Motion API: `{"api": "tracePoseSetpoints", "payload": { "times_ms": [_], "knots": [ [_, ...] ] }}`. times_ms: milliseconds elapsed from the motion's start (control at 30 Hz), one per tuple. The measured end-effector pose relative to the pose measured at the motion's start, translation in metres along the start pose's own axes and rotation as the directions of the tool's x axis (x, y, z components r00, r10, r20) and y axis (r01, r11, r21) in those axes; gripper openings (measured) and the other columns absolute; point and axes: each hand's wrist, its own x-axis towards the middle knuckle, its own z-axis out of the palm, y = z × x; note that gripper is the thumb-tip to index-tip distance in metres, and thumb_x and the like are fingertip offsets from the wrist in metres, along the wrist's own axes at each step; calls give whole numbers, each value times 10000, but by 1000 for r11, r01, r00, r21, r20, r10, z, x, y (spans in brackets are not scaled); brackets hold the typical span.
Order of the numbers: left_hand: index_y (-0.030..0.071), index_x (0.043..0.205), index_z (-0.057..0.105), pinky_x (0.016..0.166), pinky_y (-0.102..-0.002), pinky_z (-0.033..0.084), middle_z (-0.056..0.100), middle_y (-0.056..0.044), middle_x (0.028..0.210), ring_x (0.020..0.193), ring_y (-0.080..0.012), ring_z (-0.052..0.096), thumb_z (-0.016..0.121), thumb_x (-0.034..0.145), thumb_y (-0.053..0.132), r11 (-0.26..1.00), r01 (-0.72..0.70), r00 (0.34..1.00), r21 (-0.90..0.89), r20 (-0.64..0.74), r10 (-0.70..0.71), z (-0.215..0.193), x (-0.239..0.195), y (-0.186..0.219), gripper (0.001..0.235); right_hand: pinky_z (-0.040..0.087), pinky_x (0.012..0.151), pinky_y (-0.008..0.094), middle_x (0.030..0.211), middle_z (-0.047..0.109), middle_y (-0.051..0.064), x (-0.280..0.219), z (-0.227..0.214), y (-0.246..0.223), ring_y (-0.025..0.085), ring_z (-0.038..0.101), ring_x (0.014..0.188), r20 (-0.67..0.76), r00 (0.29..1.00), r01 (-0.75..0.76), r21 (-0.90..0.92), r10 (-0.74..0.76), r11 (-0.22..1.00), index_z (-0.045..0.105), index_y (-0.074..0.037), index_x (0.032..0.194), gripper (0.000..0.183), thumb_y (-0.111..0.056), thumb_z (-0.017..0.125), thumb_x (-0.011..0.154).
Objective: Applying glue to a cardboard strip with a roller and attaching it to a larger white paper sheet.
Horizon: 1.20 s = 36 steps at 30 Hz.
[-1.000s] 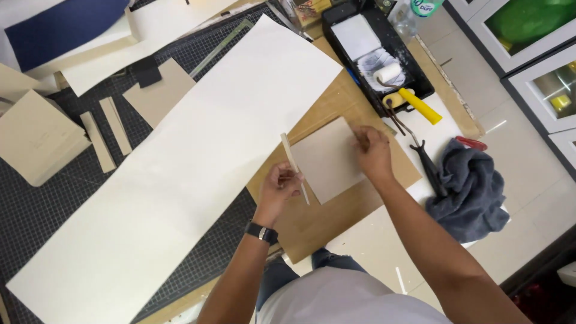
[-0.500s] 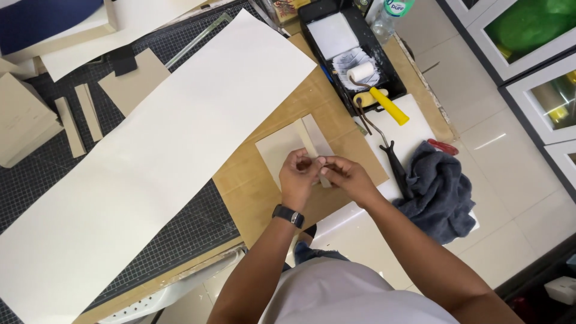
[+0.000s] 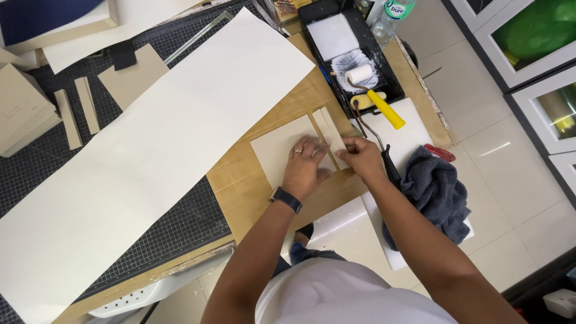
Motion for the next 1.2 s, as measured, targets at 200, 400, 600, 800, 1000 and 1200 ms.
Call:
{"api": "tracePoseSetpoints", "payload": {
  "times_ms": [200,400,600,800,1000,1200],
  "knots": [
    [204,1573,428,1282,-505,135,357,-82,1630,1547,-322,158,709,931,459,999,17,994,35,103,-20,-12,-2,-1,746,544,814,322,924,702,30,9,10,4,148,645,913,4,1000,-28,-45,28,999,783,-144,1170,392,-104,851,786],
    [243,1605,350,1266,-515,159,320,-52,1643,1539,-299,165,715,911,495,999,15,991,46,135,-21,-4,3,-9,823,534,825,351,933,711,90,6,8,-7,195,649,941,39,999,-32,-77,35,996,773,-96,1147,379,-101,848,776],
    [301,1592,377,1260,-513,171,316,-30,1654,1545,-291,165,710,905,518,996,28,990,80,137,-39,0,4,-9,794,521,788,337,888,682,61,4,3,-9,188,637,905,9,999,-38,-94,39,995,768,-113,1129,369,-171,861,776],
    [296,1568,430,1264,-515,173,314,-33,1662,1553,-291,171,674,911,588,995,31,988,100,150,-46,-2,5,-9,759,582,828,394,992,766,121,14,-6,13,262,725,978,-120,991,35,-188,-59,982,776,-132,1158,220,-215,767,954],
    [293,1571,427,1264,-515,182,323,-43,1654,1547,-295,191,669,915,593,993,29,988,117,145,-46,-4,3,-6,760,582,900,418,1079,768,99,-3,11,-11,257,718,1050,-103,994,20,-135,-34,991,764,-135,1196,265,-231,776,949],
    [270,1564,442,1271,-502,128,343,-51,1648,1547,-289,194,663,935,543,992,28,991,126,126,-44,-4,3,-3,721,583,902,436,1070,727,146,-2,14,-18,317,698,1067,-109,989,63,-272,-96,960,765,-111,1198,229,-197,724,990]
  ]
}}
